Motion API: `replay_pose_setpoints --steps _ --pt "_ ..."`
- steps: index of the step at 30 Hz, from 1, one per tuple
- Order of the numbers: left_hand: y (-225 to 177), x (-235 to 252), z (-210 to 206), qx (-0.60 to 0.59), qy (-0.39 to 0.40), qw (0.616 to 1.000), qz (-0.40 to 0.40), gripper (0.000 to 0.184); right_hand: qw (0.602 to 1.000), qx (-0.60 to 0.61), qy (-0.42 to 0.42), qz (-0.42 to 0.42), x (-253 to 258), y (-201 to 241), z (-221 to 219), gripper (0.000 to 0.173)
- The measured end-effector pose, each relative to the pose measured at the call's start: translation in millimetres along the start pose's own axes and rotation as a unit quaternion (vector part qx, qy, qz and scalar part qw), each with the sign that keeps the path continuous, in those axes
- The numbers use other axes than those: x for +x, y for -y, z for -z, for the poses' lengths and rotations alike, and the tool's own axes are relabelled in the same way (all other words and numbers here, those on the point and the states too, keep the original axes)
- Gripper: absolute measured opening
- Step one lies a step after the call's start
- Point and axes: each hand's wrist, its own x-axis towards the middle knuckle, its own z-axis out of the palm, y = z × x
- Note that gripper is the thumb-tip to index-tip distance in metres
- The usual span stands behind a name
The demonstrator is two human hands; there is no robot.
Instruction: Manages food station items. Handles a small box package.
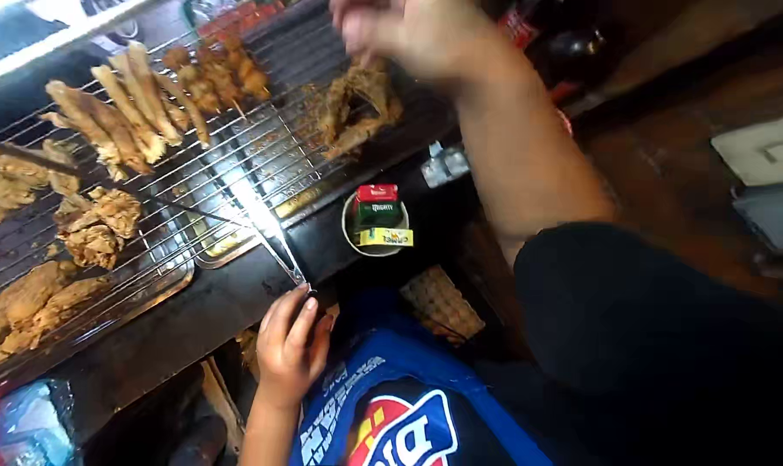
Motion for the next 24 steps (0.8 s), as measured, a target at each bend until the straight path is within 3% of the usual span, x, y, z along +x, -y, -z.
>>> replay_pose_setpoints --steps 3,5,7,9,12,16,21,24 --pt "-0.1 7.2 1.1 -0.018 0.013 1.000 -0.006 0.045 0.975 -0.143 0.167 0.025 -103.4 9.9 -23.1 0.074" --pt "-1.7 13.2 0.6 -0.026 0.022 0.999 -0.010 0.045 0.953 -0.213 0.209 -0.044 -148.8 3.7 -45.6 0.107" --pt "-3.7 18.4 -2.2 -0.028 0.031 0.999 -0.021 0.044 0.942 -0.250 0.205 -0.090 -173.1 -5.6 -69.4 0.120" --pt "-6.6 23.9 -6.0 -0.038 0.041 0.998 -0.031 0.043 0.949 -0.255 0.160 -0.094 -183.7 -18.8 -87.1 0.114" --pt "-10.2 30.0 -12.8 -0.057 0.061 0.995 -0.049 0.045 0.968 -0.230 0.070 -0.067 -191.0 -34.8 -95.6 0.091" --pt "-12.8 31.0 -14.3 -0.065 0.090 0.992 -0.053 0.048 0.979 -0.182 0.011 -0.088 -225.6 -31.7 -73.6 0.092" --pt "-8.0 18.3 3.1 -0.063 0.105 0.992 -0.003 0.053 0.966 -0.155 0.048 -0.200 -306.9 -24.2 -33.4 0.094" --pt "-5.7 3.0 19.2 -0.060 0.119 0.991 0.020 0.055 0.940 -0.126 0.069 -0.309 -331.4 -74.7 -50.0 0.091"
